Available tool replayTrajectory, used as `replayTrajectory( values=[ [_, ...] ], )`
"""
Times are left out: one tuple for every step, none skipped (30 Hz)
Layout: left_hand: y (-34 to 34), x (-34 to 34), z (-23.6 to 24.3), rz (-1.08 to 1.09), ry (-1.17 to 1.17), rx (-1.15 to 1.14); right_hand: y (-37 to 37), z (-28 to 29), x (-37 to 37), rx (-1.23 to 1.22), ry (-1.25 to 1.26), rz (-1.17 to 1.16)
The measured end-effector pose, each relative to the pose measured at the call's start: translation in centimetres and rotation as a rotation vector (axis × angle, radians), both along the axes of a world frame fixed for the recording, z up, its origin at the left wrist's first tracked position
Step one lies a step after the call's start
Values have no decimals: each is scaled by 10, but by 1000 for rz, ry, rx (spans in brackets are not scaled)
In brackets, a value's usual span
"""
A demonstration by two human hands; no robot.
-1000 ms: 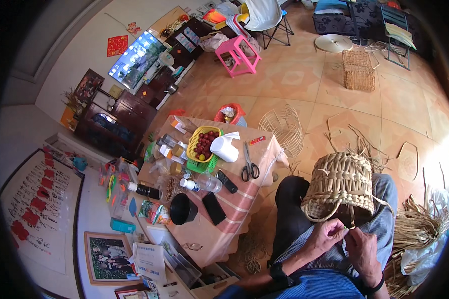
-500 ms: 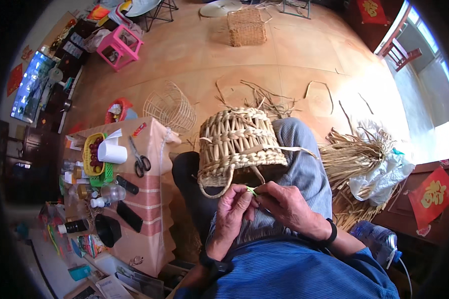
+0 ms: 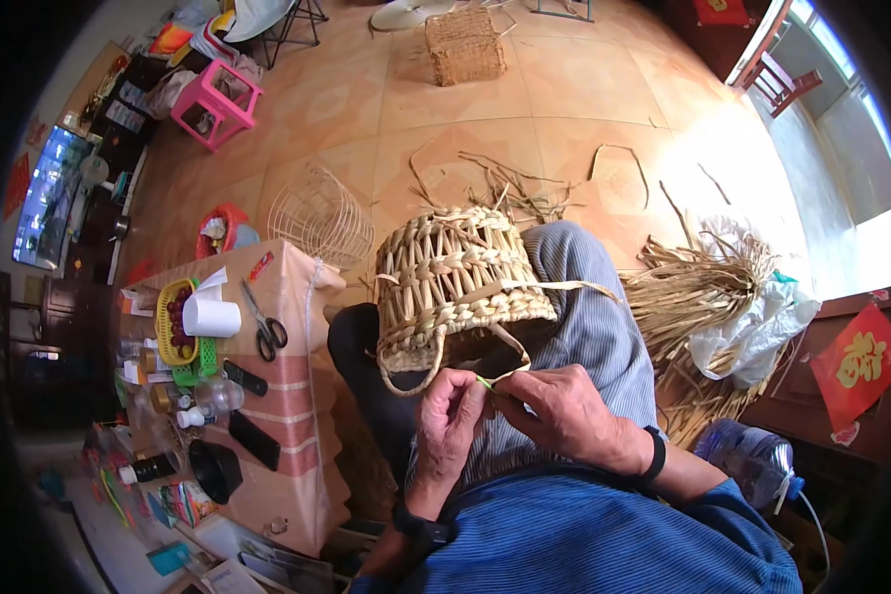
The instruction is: Weaving a small basket from straw or wicker strands.
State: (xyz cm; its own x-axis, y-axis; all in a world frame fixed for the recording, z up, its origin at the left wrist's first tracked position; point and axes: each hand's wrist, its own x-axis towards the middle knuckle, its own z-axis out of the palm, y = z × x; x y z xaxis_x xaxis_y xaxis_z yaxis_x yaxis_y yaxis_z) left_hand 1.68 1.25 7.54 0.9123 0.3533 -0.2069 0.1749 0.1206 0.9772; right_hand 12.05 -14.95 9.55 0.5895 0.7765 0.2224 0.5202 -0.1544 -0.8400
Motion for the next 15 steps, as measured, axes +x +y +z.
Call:
replayTrajectory(
  values=[
    [0, -2, -3, 20, -2, -9, 0, 0, 0, 2, -3, 1],
    [0, -2, -4, 39, -5, -18, 0, 1, -1, 4, -3, -2],
    [-1, -2, -3, 37, -5, -16, 0, 2, -1, -17, 27, 7],
    [-3, 0, 0, 46, -39, 200, -1, 3, -1, -39, 55, 15],
    [-4, 1, 2, 55, -73, 417, -1, 2, -2, -38, 54, 11],
    [-4, 1, 4, 49, -109, 516, -2, 0, -3, -10, 164, 5],
    [-5, 1, 4, 47, -111, 517, -2, -2, -4, 19, 275, 1],
    [-5, 2, 3, 64, -167, 570, -2, -2, -3, 21, 274, -2],
    [-6, 2, 2, 81, -222, 623, -2, -2, -3, 18, 281, -9],
    [-4, 0, -3, 78, -223, 624, -1, -2, -3, 15, 289, -16],
    [-1, -2, -11, 81, -303, 758, 0, -1, -2, 17, 290, -18],
    [2, -3, -16, 84, -384, 891, 1, 0, -1, 33, 299, -7],
    [2, -2, -16, 80, -385, 887, 0, 1, 0, 45, 308, 2],
    [2, -2, -16, 94, -423, 926, 0, -1, 2, 42, 309, -2],
    [2, -2, -17, 108, -461, 964, 0, -6, 3, 32, 272, -78]
  ],
)
